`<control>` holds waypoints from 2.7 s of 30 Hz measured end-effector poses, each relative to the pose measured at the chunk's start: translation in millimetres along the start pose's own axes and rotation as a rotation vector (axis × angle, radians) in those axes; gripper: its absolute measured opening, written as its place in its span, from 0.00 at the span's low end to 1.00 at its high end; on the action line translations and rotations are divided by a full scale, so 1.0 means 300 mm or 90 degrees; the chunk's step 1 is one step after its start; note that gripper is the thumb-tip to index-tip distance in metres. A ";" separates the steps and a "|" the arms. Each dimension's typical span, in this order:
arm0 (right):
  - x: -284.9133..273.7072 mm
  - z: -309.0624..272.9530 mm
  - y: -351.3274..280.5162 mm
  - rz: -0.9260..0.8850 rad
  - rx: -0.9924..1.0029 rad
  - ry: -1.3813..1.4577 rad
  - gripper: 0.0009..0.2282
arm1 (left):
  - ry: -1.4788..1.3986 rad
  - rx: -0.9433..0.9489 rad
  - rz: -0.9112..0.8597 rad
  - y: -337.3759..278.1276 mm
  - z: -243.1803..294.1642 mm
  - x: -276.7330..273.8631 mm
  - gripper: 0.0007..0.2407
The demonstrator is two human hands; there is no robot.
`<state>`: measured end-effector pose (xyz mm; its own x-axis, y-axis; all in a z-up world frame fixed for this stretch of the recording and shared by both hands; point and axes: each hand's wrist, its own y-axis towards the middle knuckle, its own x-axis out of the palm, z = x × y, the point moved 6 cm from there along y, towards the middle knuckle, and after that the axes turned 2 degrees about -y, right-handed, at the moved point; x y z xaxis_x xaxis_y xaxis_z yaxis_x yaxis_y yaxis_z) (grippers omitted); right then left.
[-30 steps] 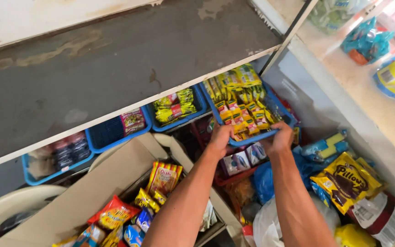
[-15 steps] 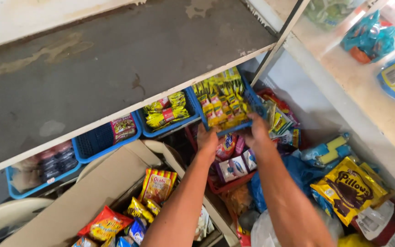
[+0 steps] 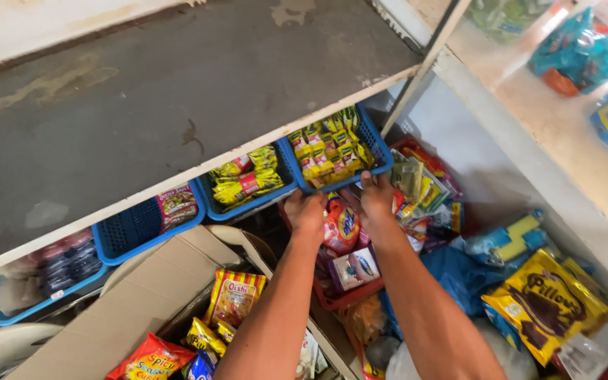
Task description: Organizing and arranging various food and drink powder sachets and bags on grocery store shelves.
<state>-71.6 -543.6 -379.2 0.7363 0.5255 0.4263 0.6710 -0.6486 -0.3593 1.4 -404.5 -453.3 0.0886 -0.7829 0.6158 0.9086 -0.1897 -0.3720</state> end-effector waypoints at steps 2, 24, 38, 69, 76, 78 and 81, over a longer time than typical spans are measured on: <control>0.058 -0.016 0.051 0.018 0.042 -0.077 0.14 | -0.034 -0.016 -0.005 0.049 -0.002 -0.007 0.14; 0.178 0.062 0.287 -0.019 0.129 -0.262 0.11 | 0.099 -0.183 0.226 -0.046 0.313 -0.225 0.11; 0.432 0.036 -0.567 -0.223 0.124 -0.052 0.29 | 0.506 0.425 -0.209 -0.744 0.741 0.135 0.23; 0.684 0.879 -1.827 -0.408 0.350 -0.574 0.36 | 0.258 0.466 -0.085 -1.622 2.061 -0.694 0.30; 1.129 0.501 -2.224 -0.797 0.445 0.171 0.38 | 0.646 0.669 -0.238 -1.722 1.641 -0.921 0.30; 1.085 0.548 -2.127 -0.633 0.420 0.183 0.35 | 0.797 0.633 -0.156 -1.721 1.667 -0.959 0.29; 1.026 0.582 -2.166 -0.577 0.622 0.057 0.32 | 1.000 0.413 0.000 -1.602 1.570 -1.134 0.20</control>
<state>-265.7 135.6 -159.5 0.0172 0.4966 0.8678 0.7313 0.5857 -0.3496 -273.2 232.1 -156.7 -0.0085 -0.6468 -0.7627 0.9491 -0.2454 0.1976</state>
